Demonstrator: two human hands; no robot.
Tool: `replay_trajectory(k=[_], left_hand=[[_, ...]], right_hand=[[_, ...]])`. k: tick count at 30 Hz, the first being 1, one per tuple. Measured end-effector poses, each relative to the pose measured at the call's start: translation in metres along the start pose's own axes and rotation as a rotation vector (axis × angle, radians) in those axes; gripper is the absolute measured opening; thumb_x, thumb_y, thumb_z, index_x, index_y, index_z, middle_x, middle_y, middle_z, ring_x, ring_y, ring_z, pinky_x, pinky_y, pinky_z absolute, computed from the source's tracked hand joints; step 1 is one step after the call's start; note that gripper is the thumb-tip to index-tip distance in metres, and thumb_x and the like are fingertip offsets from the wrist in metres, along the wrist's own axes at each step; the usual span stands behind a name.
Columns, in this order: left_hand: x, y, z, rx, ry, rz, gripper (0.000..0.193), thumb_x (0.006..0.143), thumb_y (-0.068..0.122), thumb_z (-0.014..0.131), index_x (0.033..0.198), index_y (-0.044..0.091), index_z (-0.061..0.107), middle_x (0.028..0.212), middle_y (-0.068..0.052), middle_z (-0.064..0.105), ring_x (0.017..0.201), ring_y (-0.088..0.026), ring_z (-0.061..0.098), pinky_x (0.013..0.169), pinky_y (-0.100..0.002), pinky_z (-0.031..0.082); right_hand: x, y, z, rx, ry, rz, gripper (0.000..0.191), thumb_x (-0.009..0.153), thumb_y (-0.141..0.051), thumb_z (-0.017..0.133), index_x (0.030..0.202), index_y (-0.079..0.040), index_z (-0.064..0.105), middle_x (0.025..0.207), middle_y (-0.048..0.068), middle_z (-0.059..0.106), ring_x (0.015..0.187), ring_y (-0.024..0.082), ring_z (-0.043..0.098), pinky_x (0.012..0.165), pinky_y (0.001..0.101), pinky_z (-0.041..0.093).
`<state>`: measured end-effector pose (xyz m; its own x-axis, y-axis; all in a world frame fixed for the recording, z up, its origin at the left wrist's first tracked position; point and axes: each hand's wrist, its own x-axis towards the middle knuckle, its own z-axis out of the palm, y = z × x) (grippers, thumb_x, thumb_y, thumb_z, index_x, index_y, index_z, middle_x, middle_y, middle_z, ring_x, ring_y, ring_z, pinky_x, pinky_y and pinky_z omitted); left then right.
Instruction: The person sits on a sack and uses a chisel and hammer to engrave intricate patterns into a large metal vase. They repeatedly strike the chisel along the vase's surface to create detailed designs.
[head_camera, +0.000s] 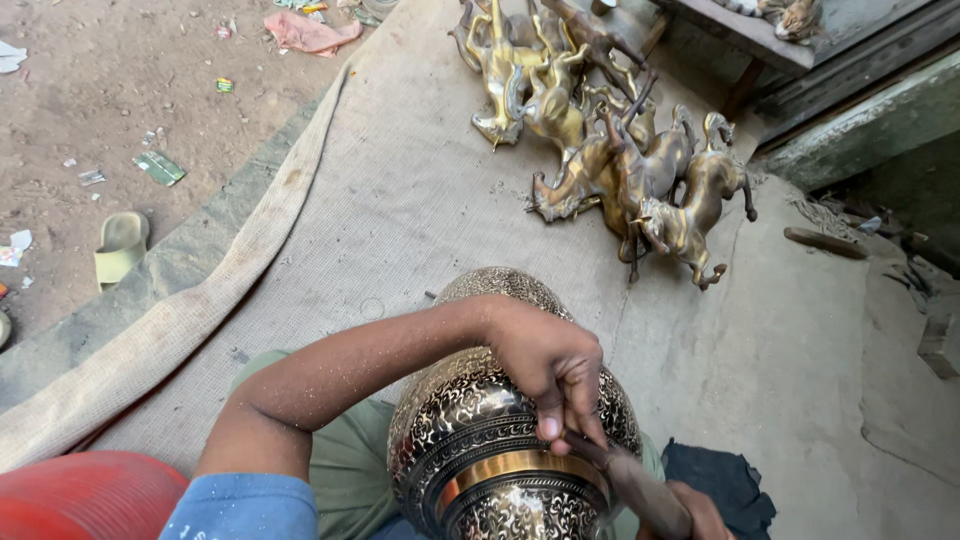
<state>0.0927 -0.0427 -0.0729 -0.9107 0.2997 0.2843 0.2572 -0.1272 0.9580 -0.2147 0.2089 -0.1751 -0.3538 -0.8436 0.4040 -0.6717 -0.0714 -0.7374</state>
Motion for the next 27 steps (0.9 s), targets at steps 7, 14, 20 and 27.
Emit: replay_trajectory(k=[7,14,20,27], left_hand=[[0.000,0.000,-0.001,-0.035,-0.005,-0.034,0.052,0.091,-0.003,0.073,0.141,-0.004,0.059,0.113,-0.015,0.078,0.100,-0.015,0.075,0.091,-0.030,0.063],[-0.001,0.001,-0.001,-0.053,0.005,-0.052,0.051,0.091,-0.004,0.072,0.140,-0.004,0.058,0.115,-0.015,0.077,0.101,-0.015,0.075,0.091,-0.030,0.063],[-0.001,0.002,0.000,-0.023,0.018,-0.039,0.051,0.091,-0.004,0.073,0.140,-0.004,0.060,0.112,-0.015,0.078,0.097,-0.015,0.075,0.090,-0.030,0.063],[0.002,0.002,0.002,0.028,0.064,-0.075,0.050,0.089,-0.001,0.073,0.137,-0.004,0.062,0.109,-0.014,0.079,0.096,-0.015,0.077,0.089,-0.029,0.064]], right_hand=[[-0.009,-0.010,0.008,0.020,0.038,0.062,0.039,0.071,-0.002,0.079,0.103,-0.007,0.056,0.082,0.001,0.061,0.075,0.011,0.059,0.076,0.0292,0.050],[-0.004,-0.018,0.010,0.014,0.052,0.127,0.035,0.071,0.001,0.077,0.097,-0.008,0.055,0.076,-0.001,0.058,0.069,0.009,0.056,0.073,0.0276,0.048],[-0.001,-0.015,0.009,0.059,0.052,0.068,0.038,0.072,0.000,0.078,0.101,-0.006,0.054,0.082,-0.001,0.059,0.072,0.010,0.057,0.074,0.0258,0.048],[-0.010,-0.015,0.015,0.072,0.071,0.108,0.041,0.076,0.001,0.078,0.109,-0.007,0.055,0.088,0.002,0.062,0.079,0.012,0.061,0.080,0.0309,0.052]])
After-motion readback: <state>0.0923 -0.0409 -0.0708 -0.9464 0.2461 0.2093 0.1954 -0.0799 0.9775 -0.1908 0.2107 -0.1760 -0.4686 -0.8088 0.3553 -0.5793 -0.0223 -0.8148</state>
